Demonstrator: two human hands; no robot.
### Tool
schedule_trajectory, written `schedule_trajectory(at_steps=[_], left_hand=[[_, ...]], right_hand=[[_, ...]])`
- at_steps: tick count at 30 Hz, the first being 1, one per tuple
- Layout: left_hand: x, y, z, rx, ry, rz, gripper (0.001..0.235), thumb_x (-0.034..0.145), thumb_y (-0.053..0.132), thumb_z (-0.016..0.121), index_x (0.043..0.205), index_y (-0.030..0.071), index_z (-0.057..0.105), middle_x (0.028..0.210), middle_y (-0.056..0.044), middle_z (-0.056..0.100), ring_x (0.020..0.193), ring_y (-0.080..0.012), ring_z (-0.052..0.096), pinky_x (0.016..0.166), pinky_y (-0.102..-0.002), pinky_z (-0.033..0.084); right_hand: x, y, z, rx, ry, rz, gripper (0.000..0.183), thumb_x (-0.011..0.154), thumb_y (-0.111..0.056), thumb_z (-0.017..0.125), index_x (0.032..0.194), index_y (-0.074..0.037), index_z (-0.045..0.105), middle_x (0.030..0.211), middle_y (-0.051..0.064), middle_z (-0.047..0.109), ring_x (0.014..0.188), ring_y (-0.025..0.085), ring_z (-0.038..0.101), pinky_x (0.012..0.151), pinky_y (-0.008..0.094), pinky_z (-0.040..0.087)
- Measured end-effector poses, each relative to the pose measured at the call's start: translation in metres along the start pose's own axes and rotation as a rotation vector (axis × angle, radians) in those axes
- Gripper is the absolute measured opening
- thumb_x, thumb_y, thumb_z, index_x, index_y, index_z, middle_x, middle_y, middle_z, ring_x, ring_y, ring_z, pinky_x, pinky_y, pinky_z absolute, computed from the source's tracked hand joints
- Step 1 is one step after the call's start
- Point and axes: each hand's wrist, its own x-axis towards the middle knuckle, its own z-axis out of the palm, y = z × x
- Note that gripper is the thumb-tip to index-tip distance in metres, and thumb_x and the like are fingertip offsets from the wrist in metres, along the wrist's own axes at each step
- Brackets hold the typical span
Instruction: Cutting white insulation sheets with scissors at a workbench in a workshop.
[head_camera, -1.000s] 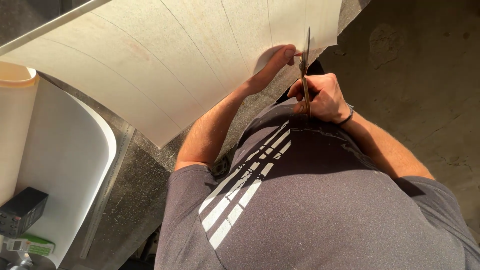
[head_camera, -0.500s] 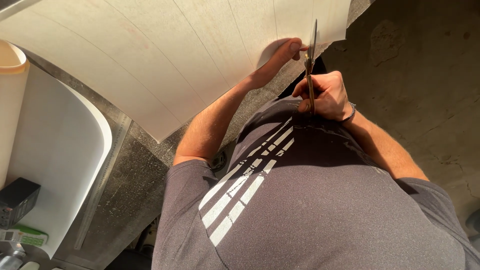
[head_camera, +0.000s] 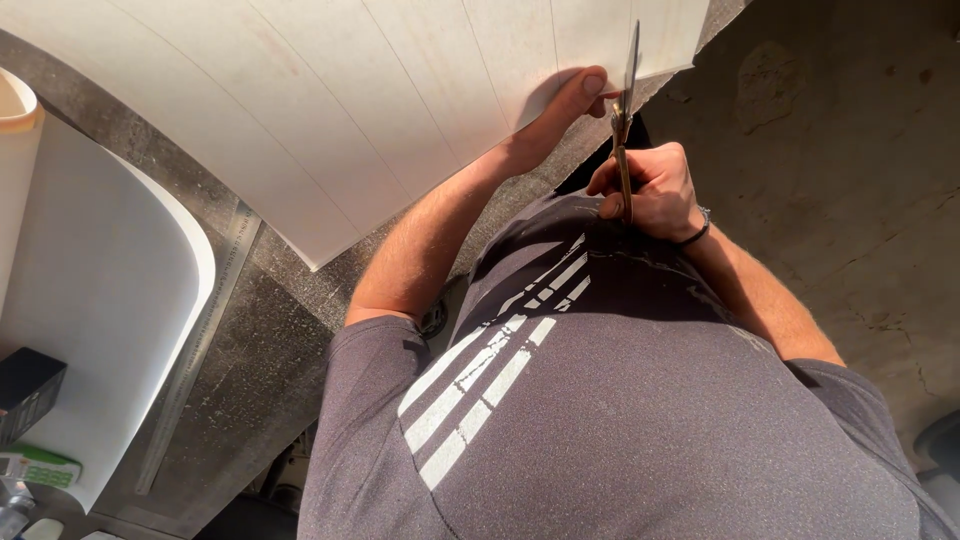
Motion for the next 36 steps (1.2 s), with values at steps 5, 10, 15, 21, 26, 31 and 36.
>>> schedule_trajectory(at_steps=[5,10,15,21,26,31,36], left_hand=[[-0.001,0.006,0.001,0.037,-0.007,0.012,0.058,0.101,0.055,0.051,0.102,0.000,0.068,0.090,-0.006,0.057,0.091,-0.0179,0.057,0.087,-0.031,0.049],[-0.001,0.008,0.001,0.022,-0.027,0.025,0.055,0.102,0.053,0.050,0.100,0.001,0.067,0.089,-0.006,0.057,0.090,-0.0174,0.057,0.088,-0.032,0.048],[-0.001,0.003,-0.003,0.033,-0.037,0.049,0.058,0.103,0.055,0.049,0.104,0.000,0.066,0.093,-0.008,0.058,0.092,-0.0191,0.059,0.089,-0.034,0.051],[-0.001,0.006,-0.002,0.029,-0.013,0.004,0.062,0.100,0.057,0.051,0.105,-0.003,0.067,0.093,-0.009,0.059,0.094,-0.0198,0.059,0.089,-0.034,0.051],[-0.002,0.017,0.000,0.035,-0.013,0.003,0.057,0.102,0.051,0.051,0.104,-0.003,0.067,0.093,-0.009,0.060,0.094,-0.0195,0.059,0.089,-0.032,0.051],[-0.004,0.035,0.004,0.184,-0.010,-0.021,0.069,0.099,0.065,0.042,0.098,-0.001,0.065,0.088,-0.009,0.060,0.091,-0.0201,0.062,0.085,-0.033,0.051],[-0.011,-0.009,0.011,0.069,0.030,-0.041,0.053,0.104,0.052,0.050,0.096,0.003,0.069,0.081,-0.007,0.061,0.084,-0.0160,0.062,0.083,-0.032,0.052]], right_hand=[[0.001,-0.003,0.001,0.013,-0.004,-0.003,0.038,0.075,-0.031,0.082,0.088,0.003,0.072,0.065,0.004,0.063,0.052,0.010,0.044,0.052,0.025,0.033],[0.000,0.000,0.000,0.002,0.006,-0.026,0.025,0.075,-0.017,0.085,0.086,0.001,0.073,0.063,0.002,0.062,0.049,0.009,0.042,0.050,0.024,0.031],[0.000,0.002,0.001,-0.039,0.017,-0.038,0.026,0.075,-0.019,0.085,0.086,0.001,0.074,0.061,0.002,0.060,0.049,0.009,0.040,0.050,0.025,0.031],[-0.001,0.000,0.001,-0.070,0.029,-0.037,0.019,0.074,-0.008,0.084,0.087,0.002,0.074,0.063,0.002,0.062,0.051,0.009,0.041,0.050,0.024,0.032],[-0.001,0.000,0.001,-0.017,0.035,0.030,0.022,0.077,-0.011,0.086,0.088,0.003,0.074,0.064,0.003,0.062,0.053,0.009,0.043,0.052,0.023,0.034],[0.003,-0.003,0.001,-0.040,0.018,-0.075,0.020,0.087,-0.018,0.079,0.084,0.001,0.073,0.070,0.004,0.070,0.053,0.010,0.053,0.051,0.022,0.039],[0.006,0.011,-0.001,0.072,0.046,-0.109,0.033,0.080,-0.033,0.087,0.080,-0.003,0.073,0.061,0.003,0.064,0.054,0.008,0.051,0.054,0.022,0.041]])
